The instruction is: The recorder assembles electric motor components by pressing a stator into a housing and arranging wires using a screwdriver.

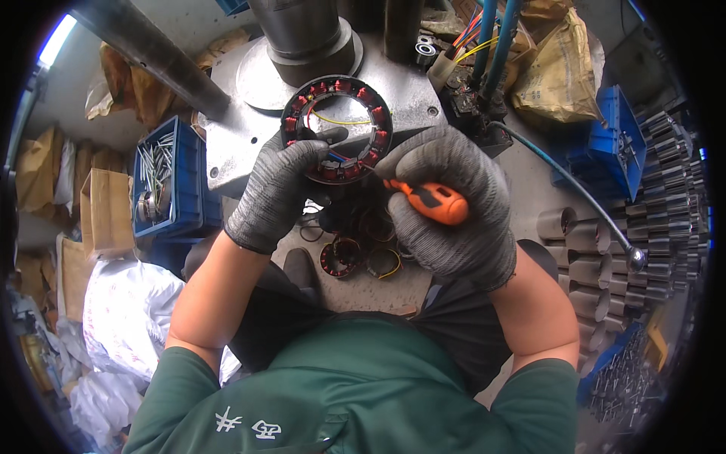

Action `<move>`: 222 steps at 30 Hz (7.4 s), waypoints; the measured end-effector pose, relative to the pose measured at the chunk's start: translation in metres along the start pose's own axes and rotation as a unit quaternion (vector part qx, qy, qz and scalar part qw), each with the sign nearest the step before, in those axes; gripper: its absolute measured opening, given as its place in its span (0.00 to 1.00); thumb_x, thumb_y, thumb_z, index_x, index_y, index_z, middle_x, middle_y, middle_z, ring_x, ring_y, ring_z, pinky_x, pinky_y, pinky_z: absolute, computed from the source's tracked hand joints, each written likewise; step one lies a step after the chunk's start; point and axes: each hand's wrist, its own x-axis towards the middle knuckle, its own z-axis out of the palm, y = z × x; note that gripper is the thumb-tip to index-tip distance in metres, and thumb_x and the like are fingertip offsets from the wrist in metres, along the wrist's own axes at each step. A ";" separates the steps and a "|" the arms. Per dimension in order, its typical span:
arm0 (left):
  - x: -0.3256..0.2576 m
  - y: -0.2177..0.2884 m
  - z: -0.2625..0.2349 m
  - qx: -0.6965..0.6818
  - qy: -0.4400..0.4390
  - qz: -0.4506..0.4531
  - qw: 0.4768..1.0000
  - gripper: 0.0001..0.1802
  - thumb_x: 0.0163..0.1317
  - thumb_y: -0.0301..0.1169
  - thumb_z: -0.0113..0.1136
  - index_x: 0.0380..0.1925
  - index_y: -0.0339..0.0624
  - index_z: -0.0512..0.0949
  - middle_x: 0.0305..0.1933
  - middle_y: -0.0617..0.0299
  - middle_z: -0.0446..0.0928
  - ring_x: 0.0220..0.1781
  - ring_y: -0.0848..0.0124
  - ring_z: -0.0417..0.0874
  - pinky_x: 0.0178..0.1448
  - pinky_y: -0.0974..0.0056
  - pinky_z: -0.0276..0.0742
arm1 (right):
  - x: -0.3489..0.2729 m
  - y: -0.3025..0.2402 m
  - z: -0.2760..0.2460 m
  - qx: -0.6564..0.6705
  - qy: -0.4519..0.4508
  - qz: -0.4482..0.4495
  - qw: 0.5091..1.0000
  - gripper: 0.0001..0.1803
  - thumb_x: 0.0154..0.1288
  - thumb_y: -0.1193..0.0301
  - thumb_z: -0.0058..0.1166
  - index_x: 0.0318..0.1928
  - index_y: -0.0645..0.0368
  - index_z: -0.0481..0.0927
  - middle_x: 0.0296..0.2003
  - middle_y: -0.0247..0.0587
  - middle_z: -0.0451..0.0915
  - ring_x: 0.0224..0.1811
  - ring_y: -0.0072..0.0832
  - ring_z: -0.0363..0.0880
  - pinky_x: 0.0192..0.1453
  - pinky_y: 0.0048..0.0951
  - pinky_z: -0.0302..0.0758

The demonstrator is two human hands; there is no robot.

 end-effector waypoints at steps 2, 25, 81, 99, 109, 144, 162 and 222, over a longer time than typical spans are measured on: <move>-0.003 0.003 0.001 0.000 -0.004 -0.005 1.000 0.27 0.63 0.33 0.57 0.61 0.31 0.73 0.47 0.49 0.85 0.42 0.63 0.91 0.42 0.64 0.90 | -0.001 0.000 0.001 -0.015 -0.004 -0.007 1.000 0.21 0.52 0.88 0.63 0.48 0.61 0.78 0.42 0.47 0.83 0.44 0.34 0.86 0.50 0.35 0.85; -0.009 0.010 -0.003 0.030 0.001 0.030 0.999 0.25 0.62 0.28 0.60 0.59 0.31 0.75 0.48 0.53 0.84 0.42 0.68 0.88 0.43 0.65 0.87 | 0.003 0.002 0.015 -0.173 -0.065 -0.090 0.979 0.22 0.44 0.84 0.67 0.41 0.56 0.77 0.40 0.46 0.85 0.33 0.42 0.85 0.33 0.38 0.82; -0.009 0.006 0.003 0.075 0.062 0.144 0.985 0.33 0.60 0.19 0.63 0.69 0.36 0.71 0.46 0.67 0.76 0.45 0.79 0.79 0.50 0.69 0.86 | -0.018 -0.026 -0.007 -0.103 -0.083 0.049 0.990 0.15 0.59 0.72 0.65 0.43 0.59 0.74 0.42 0.55 0.84 0.41 0.40 0.85 0.40 0.41 0.84; -0.008 -0.005 0.015 -0.079 0.040 0.027 0.996 0.28 0.65 0.32 0.59 0.65 0.35 0.72 0.48 0.54 0.83 0.40 0.68 0.86 0.47 0.63 0.87 | -0.006 -0.024 0.015 -0.132 -0.049 -0.084 0.986 0.29 0.50 0.84 0.75 0.51 0.54 0.75 0.44 0.50 0.84 0.41 0.39 0.86 0.44 0.38 0.85; -0.004 -0.014 0.017 -0.101 0.038 0.068 0.992 0.28 0.65 0.27 0.64 0.64 0.35 0.68 0.51 0.54 0.79 0.45 0.70 0.84 0.48 0.67 0.85 | -0.003 -0.022 0.021 -0.158 -0.053 -0.090 0.982 0.26 0.49 0.84 0.74 0.45 0.54 0.75 0.43 0.48 0.84 0.40 0.41 0.87 0.42 0.36 0.85; -0.013 -0.002 0.021 -0.076 0.066 -0.005 0.995 0.26 0.66 0.32 0.57 0.63 0.38 0.67 0.51 0.45 0.81 0.45 0.59 0.89 0.39 0.60 0.90 | 0.003 -0.023 -0.011 0.121 0.114 0.057 0.984 0.19 0.60 0.88 0.61 0.49 0.57 0.75 0.41 0.46 0.81 0.39 0.28 0.83 0.45 0.29 0.83; -0.001 -0.027 0.025 -0.074 0.001 0.111 0.991 0.31 0.68 0.23 0.59 0.69 0.32 0.62 0.62 0.45 0.76 0.59 0.57 0.85 0.59 0.57 0.87 | 0.003 -0.004 0.025 -0.098 0.007 -0.058 0.993 0.18 0.51 0.86 0.70 0.39 0.58 0.77 0.36 0.43 0.82 0.37 0.34 0.84 0.41 0.32 0.82; -0.014 -0.019 0.022 -0.071 -0.113 0.150 0.980 0.50 0.64 0.53 0.71 0.77 0.40 0.59 0.69 0.54 0.72 0.66 0.64 0.78 0.71 0.57 0.75 | -0.012 0.047 0.012 0.203 0.222 0.290 0.909 0.22 0.75 0.74 0.58 0.66 0.59 0.75 0.54 0.38 0.81 0.52 0.22 0.81 0.58 0.25 0.79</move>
